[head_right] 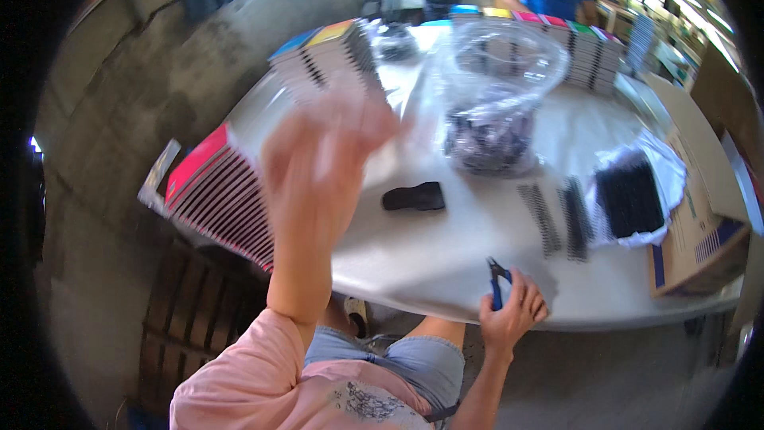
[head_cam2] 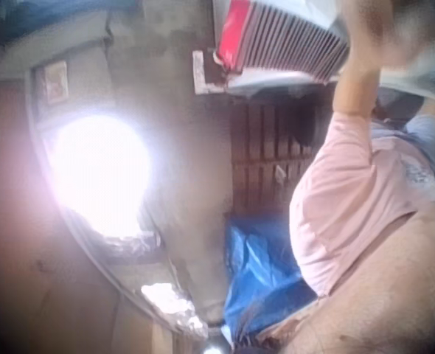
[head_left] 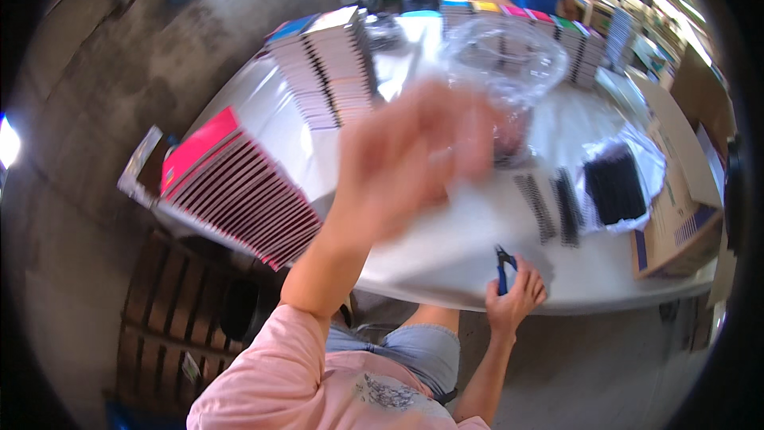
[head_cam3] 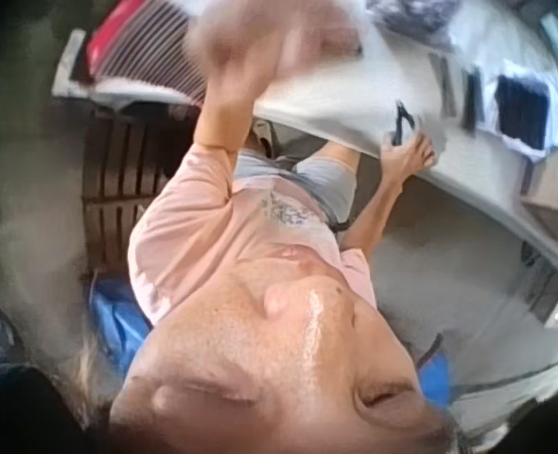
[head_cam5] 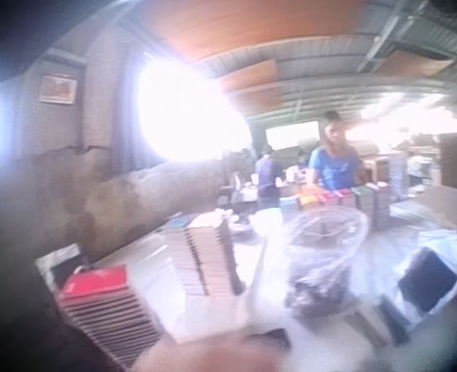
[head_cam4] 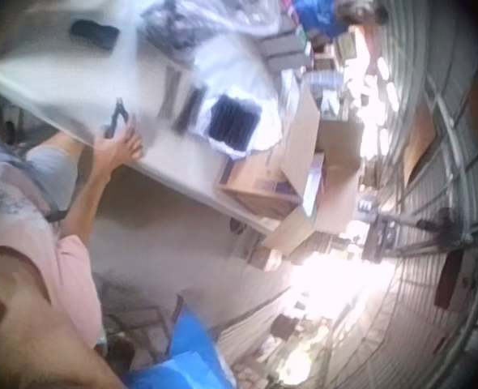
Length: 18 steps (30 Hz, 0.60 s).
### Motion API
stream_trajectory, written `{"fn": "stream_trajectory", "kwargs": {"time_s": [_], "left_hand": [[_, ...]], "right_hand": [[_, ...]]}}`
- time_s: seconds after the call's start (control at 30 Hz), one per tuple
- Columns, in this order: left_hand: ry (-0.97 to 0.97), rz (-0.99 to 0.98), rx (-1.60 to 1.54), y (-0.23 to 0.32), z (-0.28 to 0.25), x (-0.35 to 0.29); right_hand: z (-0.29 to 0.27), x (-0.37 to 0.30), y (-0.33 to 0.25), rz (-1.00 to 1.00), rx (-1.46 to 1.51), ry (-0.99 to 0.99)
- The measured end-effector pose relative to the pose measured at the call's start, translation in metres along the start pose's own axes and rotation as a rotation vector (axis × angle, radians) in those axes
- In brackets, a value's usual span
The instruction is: The person uses a pair of pliers to trim the wire spiral bindings on a stack of notebooks, places the stack into a cardboard box, and then threads a new wire spiral into the binding holes of another notebook by hand.
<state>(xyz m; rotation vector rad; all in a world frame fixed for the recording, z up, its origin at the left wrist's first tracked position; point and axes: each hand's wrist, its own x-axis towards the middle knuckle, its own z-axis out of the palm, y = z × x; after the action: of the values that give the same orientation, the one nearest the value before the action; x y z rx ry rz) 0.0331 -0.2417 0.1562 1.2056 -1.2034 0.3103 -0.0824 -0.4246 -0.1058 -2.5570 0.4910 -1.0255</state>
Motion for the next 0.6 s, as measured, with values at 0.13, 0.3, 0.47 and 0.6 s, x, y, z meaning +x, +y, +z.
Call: {"fn": "stream_trajectory", "kwargs": {"time_s": [0.13,0.3,0.47,0.6], "left_hand": [[-0.096,0.566,0.527,0.085,-0.059,-0.084],[0.352,0.247,1.021,0.118,-0.174,-0.138],[0.229,0.062,1.231,0.107,-0.228,-0.15],[0.151,0.086,1.121,0.093,-0.249,-0.152]], "right_hand": [[-0.002,-0.006,0.008,-0.003,-0.016,-0.008],[-0.003,0.007,-0.041,0.088,0.54,0.037],[-0.014,0.017,-0.157,-0.289,0.628,-0.095],[-0.021,0.018,-0.213,-0.7,0.526,-0.155]]}}
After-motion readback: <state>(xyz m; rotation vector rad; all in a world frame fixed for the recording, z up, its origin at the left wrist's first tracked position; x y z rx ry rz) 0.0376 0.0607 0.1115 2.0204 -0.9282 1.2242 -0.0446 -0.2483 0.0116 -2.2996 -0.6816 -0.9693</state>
